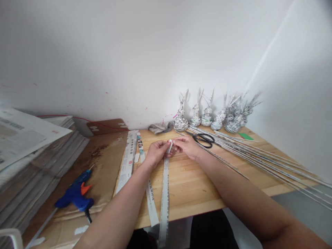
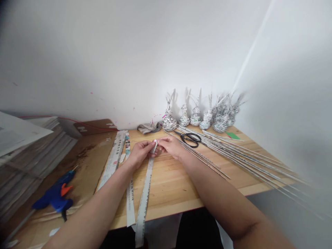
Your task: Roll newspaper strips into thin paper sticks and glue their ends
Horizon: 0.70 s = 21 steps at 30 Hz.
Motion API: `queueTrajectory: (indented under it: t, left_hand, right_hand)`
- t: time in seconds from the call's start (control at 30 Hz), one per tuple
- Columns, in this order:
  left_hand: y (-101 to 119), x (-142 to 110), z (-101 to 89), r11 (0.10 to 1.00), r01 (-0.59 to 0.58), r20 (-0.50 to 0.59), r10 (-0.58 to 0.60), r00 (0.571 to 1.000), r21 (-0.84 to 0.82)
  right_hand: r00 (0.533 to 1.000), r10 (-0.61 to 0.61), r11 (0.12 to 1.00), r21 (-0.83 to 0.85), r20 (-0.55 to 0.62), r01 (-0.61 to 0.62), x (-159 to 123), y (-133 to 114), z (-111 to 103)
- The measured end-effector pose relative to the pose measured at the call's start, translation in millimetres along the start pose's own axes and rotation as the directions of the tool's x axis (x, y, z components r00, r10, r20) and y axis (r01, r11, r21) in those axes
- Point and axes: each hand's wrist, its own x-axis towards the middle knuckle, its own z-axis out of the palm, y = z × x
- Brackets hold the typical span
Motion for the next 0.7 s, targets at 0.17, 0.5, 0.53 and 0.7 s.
queueTrajectory:
  t: [0.17, 0.5, 0.53, 0.7]
  left_hand:
    - [-1.3, 0.3, 0.3, 1.0, -0.021, -0.019, 0.021, 1.0, 0.02]
    - [-0.3, 0.3, 1.1, 0.999, 0.021, -0.05, -0.02, 0.999, 0.025]
    - [-0.1, 0.1, 1.2, 0.999, 0.02, -0.049, -0.019, 0.999, 0.026]
    - [0.7, -0.6, 2.1, 0.999, 0.025, -0.05, -0.024, 0.998, 0.021]
  right_hand:
    - [1.0, 0.02, 1.0, 0.013, -0.013, -0.02, -0.8, -2.5, 0.5]
    - [0.998, 0.028, 1.0, 0.015, -0.056, -0.027, 0.6, 1.2, 0.1]
    - [0.998, 0.031, 0.999, 0.017, -0.058, -0.03, 0.7, 1.4, 0.2]
    - [0.997, 0.04, 0.999, 0.029, -0.063, -0.038, 0.8, 2.4, 0.7]
